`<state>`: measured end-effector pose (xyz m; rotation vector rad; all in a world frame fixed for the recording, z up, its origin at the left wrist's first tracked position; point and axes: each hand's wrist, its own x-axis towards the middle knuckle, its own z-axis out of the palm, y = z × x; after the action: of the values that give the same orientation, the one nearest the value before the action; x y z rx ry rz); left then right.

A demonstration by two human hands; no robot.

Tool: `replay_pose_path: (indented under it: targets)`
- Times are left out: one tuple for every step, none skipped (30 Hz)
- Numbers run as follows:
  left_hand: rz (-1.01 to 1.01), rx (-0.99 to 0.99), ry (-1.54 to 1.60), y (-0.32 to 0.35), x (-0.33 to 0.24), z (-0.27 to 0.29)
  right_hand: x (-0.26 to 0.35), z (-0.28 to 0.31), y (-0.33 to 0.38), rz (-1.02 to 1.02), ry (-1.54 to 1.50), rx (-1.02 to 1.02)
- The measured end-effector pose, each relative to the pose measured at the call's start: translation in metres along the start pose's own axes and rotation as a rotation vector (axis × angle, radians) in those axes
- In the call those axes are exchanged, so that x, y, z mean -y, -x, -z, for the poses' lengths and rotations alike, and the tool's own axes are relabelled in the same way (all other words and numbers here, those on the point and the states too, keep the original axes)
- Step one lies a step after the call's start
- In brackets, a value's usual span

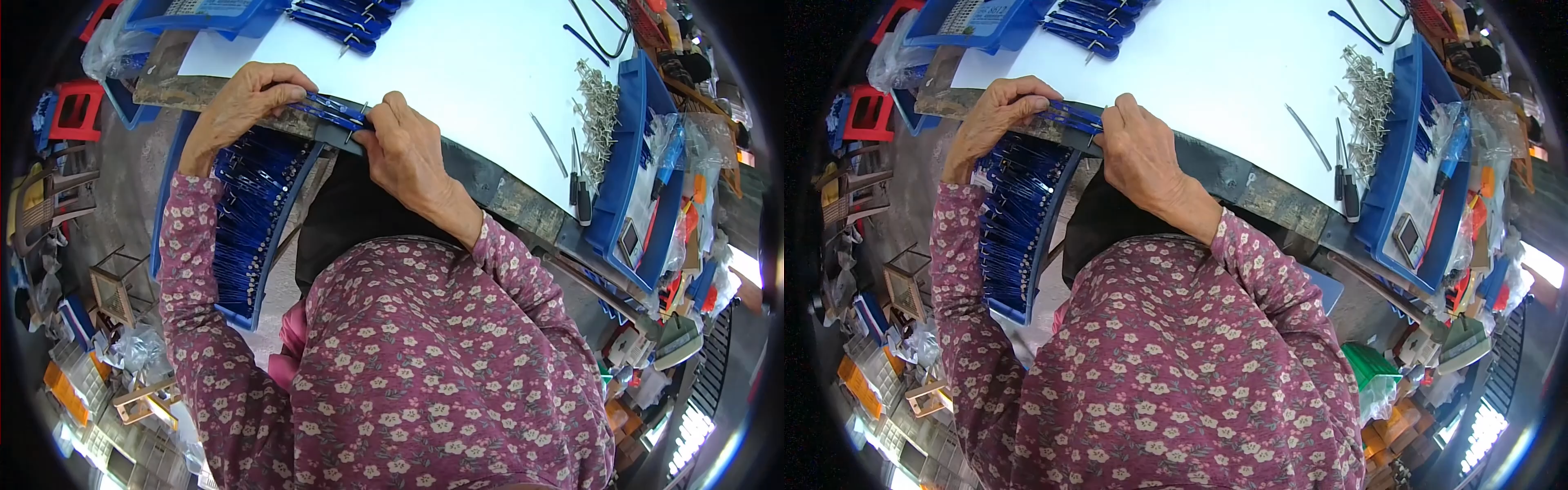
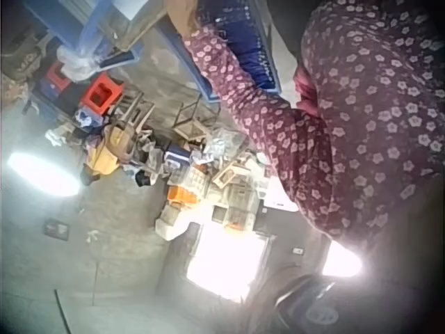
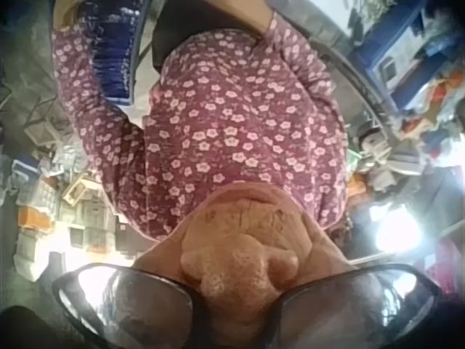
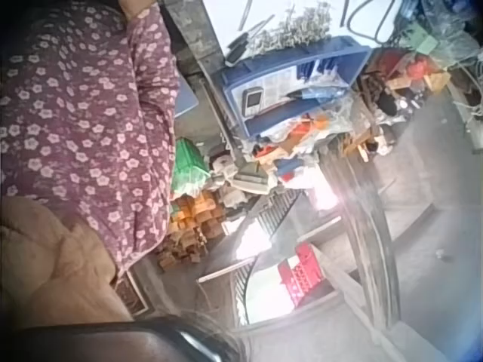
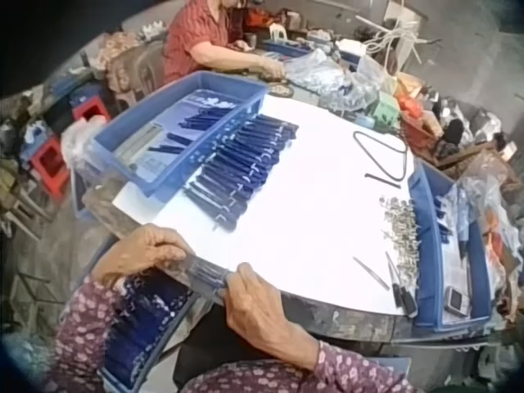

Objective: Manually assembling small blue plastic components with metal clips at a workstation.

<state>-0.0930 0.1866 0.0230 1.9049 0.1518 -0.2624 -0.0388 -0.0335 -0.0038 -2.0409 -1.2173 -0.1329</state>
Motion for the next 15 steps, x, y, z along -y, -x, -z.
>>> replay_pose_path:
  targets:
    - [0.0, -0.005, -0.003, 0.002, 0.002, 0.002, 0.001, -0.003, -0.002, 0.005, -0.003, -0.002]
    - [-0.038, -0.015, 0.016, 0.003, 0.004, 0.002, 0.003, -0.005, -0.004, 0.002, 0.008, 0.001]
    - [-0.076, -0.024, 0.034, 0.005, 0.006, 0.003, 0.003, -0.007, -0.005, -0.001, 0.018, 0.003]
    - [-0.076, -0.028, 0.031, 0.006, 0.006, 0.005, 0.003, -0.008, -0.007, 0.003, 0.015, 0.001]
    - [-0.068, -0.008, 0.042, 0.006, 0.006, 0.007, 0.003, -0.01, -0.008, 0.006, 0.006, -0.012]
    - [-0.06, 0.011, 0.053, 0.007, 0.007, 0.008, 0.003, -0.011, -0.01, 0.007, -0.004, -0.024]
    - [-0.058, 0.007, 0.049, 0.007, 0.008, 0.01, 0.003, -0.013, -0.011, 0.012, -0.009, -0.027]
    - [-0.087, -0.015, 0.013, 0.006, 0.01, 0.011, 0.004, -0.014, -0.013, 0.01, -0.005, -0.017]
    - [-0.116, -0.037, -0.022, 0.006, 0.011, 0.012, 0.005, -0.015, -0.014, 0.008, -0.001, -0.008]
    - [-0.116, -0.04, -0.028, 0.006, 0.011, 0.013, 0.004, -0.017, -0.015, 0.012, -0.004, -0.012]
    - [-0.108, -0.053, -0.057, 0.006, 0.011, 0.014, 0.004, -0.018, -0.016, 0.023, -0.003, -0.022]
    - [-0.099, -0.067, -0.087, 0.007, 0.011, 0.014, 0.003, -0.019, -0.017, 0.034, -0.002, -0.033]
    - [-0.098, -0.072, -0.092, 0.008, 0.011, 0.014, 0.004, -0.02, -0.016, 0.039, -0.006, -0.036]
    - [-0.12, -0.101, -0.103, 0.01, 0.012, 0.012, 0.004, -0.019, -0.015, 0.035, -0.012, -0.026]
    - [-0.142, -0.131, -0.114, 0.012, 0.013, 0.01, 0.005, -0.019, -0.015, 0.031, -0.018, -0.016]
